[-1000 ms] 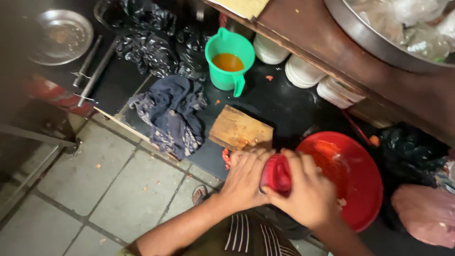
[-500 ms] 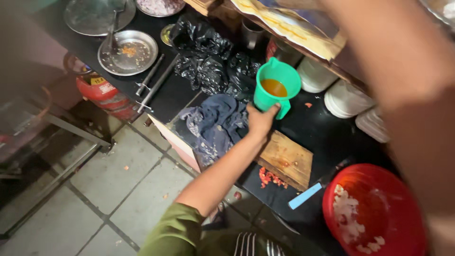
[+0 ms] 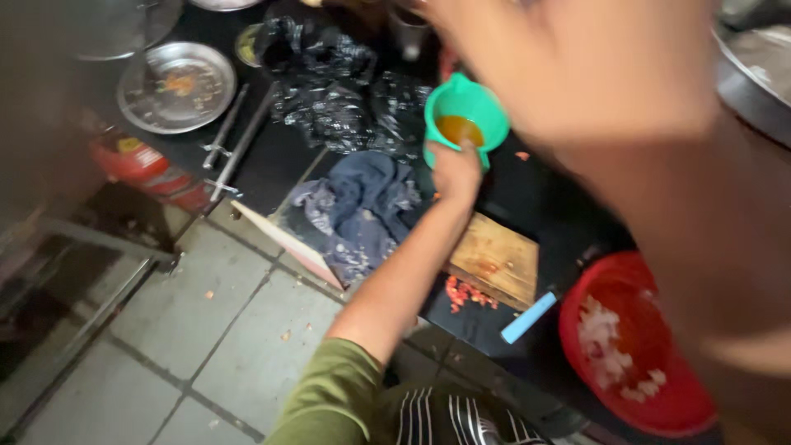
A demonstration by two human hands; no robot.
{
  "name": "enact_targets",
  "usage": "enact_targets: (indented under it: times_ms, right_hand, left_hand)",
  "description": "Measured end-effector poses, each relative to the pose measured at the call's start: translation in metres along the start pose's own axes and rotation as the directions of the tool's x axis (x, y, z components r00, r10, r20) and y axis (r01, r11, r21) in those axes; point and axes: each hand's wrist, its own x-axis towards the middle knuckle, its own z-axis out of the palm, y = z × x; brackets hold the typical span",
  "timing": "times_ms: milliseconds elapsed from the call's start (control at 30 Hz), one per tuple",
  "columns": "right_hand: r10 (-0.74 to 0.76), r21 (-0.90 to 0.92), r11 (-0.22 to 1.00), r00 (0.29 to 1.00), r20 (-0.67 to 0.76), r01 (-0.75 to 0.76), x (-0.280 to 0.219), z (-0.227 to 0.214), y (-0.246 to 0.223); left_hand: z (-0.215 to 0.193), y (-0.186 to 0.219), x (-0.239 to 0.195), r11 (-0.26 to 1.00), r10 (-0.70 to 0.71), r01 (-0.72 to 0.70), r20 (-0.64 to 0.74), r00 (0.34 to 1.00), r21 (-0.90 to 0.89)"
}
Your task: The person adds white powder from a spoon and orange liquid from a mug into a bowl of orange food, then mixes the ingredients by hand and turns on a stove burner.
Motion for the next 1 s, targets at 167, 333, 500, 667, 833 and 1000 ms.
enact_targets:
  times_ms: [167, 333, 500, 667, 833, 1000]
  right_hand:
    - [0.227, 0.403, 0.886, 0.972, 0.059, -0.231, -0.212, -0.012, 0.039]
    - [0.702, 0.557, 0.245, 0.541, 0.463, -0.793, -0.424, 0.085, 0.104]
    - [0.767, 0.688, -0.141, 0.361, 0.530, -0.712, -0.541, 0.119, 0.129]
    - [0.672, 0.763, -0.528, 0.366, 0.644, -0.373, -0.520, 0.116, 0.152]
    - [0.631, 0.892, 0.025, 0.700, 0.336, -0.451, -0.445, 0.037, 0.146]
    - [0.229, 0.450, 0.840, 0.950, 0.212, -0.303, -0.372, 0.011, 0.154]
  left_hand:
    - [-0.006, -0.018, 0.039, 0.909, 0.359, -0.387, -0.182, 0.915, -0.153]
    - [-0.062, 0.000, 0.022, 0.714, 0.688, -0.688, -0.049, 0.724, -0.128]
    - [-0.098, 0.052, -0.091, 0.758, 0.624, -0.546, 0.156, 0.765, -0.357]
    - [-0.091, 0.053, -0.178, 0.844, 0.537, -0.492, 0.334, 0.775, -0.215]
    - [-0.081, 0.035, -0.248, 0.706, 0.697, -0.657, 0.423, 0.579, -0.264]
    - [-0.062, 0.048, -0.304, 0.912, 0.404, -0.366, 0.571, 0.715, -0.186]
